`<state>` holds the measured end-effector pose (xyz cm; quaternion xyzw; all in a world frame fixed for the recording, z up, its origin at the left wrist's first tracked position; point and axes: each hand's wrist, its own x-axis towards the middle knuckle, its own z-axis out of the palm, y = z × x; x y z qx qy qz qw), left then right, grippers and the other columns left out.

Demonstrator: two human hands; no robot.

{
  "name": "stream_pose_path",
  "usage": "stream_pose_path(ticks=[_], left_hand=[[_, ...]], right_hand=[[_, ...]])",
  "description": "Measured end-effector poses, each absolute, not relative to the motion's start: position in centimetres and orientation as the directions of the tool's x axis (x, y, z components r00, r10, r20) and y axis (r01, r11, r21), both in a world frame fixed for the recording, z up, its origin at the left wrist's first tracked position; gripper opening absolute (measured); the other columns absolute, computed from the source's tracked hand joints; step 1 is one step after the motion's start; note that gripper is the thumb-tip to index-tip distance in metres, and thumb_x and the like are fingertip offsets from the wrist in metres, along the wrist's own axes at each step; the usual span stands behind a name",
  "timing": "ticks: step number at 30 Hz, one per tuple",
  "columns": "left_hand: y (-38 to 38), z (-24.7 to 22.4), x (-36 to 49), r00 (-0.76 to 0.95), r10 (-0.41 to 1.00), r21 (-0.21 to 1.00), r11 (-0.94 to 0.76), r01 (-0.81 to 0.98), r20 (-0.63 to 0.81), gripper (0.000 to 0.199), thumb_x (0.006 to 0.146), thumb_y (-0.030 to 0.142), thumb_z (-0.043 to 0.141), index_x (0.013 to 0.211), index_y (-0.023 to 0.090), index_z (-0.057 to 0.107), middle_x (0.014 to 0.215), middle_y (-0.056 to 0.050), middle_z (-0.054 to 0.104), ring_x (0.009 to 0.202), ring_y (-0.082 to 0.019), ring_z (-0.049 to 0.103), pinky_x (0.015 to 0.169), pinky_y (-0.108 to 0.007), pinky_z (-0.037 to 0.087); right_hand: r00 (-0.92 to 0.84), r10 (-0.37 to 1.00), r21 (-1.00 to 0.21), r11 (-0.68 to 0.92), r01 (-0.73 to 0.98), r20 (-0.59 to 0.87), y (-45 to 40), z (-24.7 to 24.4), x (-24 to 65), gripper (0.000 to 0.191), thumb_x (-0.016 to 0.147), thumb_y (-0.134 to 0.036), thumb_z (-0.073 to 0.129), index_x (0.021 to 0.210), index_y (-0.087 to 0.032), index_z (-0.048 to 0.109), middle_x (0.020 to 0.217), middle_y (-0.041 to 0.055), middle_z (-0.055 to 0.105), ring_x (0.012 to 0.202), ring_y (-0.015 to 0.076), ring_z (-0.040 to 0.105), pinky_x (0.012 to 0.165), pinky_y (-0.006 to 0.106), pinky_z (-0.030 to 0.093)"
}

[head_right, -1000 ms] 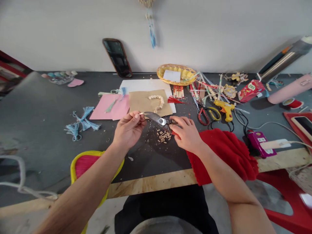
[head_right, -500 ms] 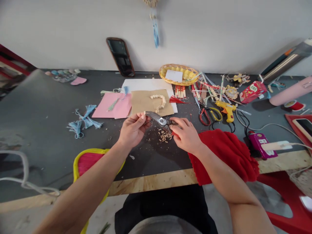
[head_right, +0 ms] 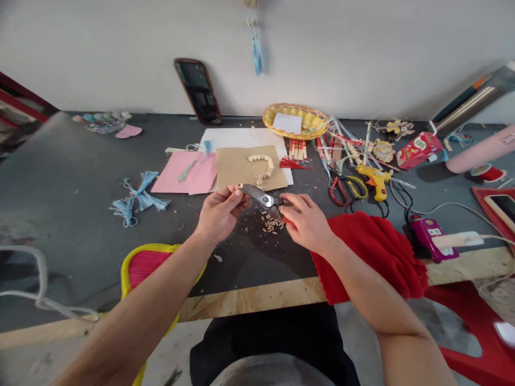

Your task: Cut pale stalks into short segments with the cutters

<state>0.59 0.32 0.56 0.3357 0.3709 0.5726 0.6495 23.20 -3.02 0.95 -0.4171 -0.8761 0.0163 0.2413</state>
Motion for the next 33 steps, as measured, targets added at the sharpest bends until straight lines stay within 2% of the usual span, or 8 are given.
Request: stream_pose_path(ticks=[9,16,20,23,28,33], left_hand=[[0.31,0.45,0.68,0.026,0.997,0.882,0.073,-0.466,-0.069,0.026,0.064,0.035,0.086,0.072,0.017,0.07,0.069,0.0,0.067,0.059,-0.007,0.053,0.058,-0.02,0.043],[0.36,0.01,0.69,-0.06,0.998,0.933,-0.045,-0.357,0.025,0.023,0.067,0.036,0.084,0.075,0.018,0.073,0.068,0.001,0.066,0.06,-0.008,0.052,0.06,-0.02,0.042],[0.27,0.04,0.76,-0.099,0.993,0.947,-0.091,-0.308,0.064,0.023,0.068,0.038,0.083,0.076,0.018,0.073,0.069,0.0,0.066,0.062,-0.01,0.054,0.062,-0.022,0.044],[0.14,-0.06,0.8,-0.095,0.992,0.955,-0.107,-0.277,0.084,0.022,0.07,0.038,0.082,0.076,0.019,0.073,0.069,0.0,0.067,0.063,-0.01,0.055,0.063,-0.022,0.044],[-0.04,-0.13,0.83,-0.066,0.994,0.955,-0.103,-0.277,0.088,0.022,0.071,0.038,0.081,0.078,0.019,0.073,0.07,0.0,0.066,0.062,-0.009,0.053,0.059,-0.022,0.044],[-0.12,0.12,0.82,-0.065,0.995,0.949,-0.097,-0.3,0.081,0.024,0.067,0.038,0.084,0.077,0.019,0.073,0.07,0.0,0.065,0.062,-0.01,0.053,0.06,-0.022,0.045]], right_hand=[[-0.535,0.748,-0.276,0.651,0.707,0.393,-3.01,1.03,23.16,0.028,0.084,-0.008,0.051,0.106,-0.021,0.063,0.131,0.0108,0.056,0.111,0.0272,0.053,0.093,0.047,0.052],[-0.544,0.745,-0.26,0.654,0.71,0.387,-3.04,0.82,23.29,0.032,0.08,-0.007,0.052,0.107,-0.02,0.061,0.128,0.0122,0.059,0.112,0.0277,0.056,0.094,0.048,0.052],[-0.482,0.779,-0.33,0.614,0.717,0.401,-3.08,0.52,23.19,0.05,0.077,-0.01,0.055,0.126,-0.019,0.049,0.125,0.0138,0.062,0.112,0.0281,0.061,0.093,0.048,0.053],[-0.451,0.82,-0.33,0.56,0.76,0.352,-3.11,0.44,23.05,0.061,0.079,-0.016,0.057,0.137,-0.016,0.04,0.121,0.0145,0.065,0.108,0.029,0.064,0.091,0.048,0.054],[-0.442,0.837,-0.29,0.531,0.796,0.322,-3.29,0.74,22.93,0.047,0.083,-0.02,0.059,0.129,-0.016,0.05,0.113,0.0133,0.068,0.102,0.0288,0.065,0.089,0.045,0.055],[-0.412,0.857,-0.267,0.494,0.828,0.309,-3.59,1.23,22.89,0.044,0.084,-0.023,0.06,0.127,-0.021,0.052,0.113,0.0101,0.068,0.101,0.0274,0.065,0.082,0.041,0.056]])
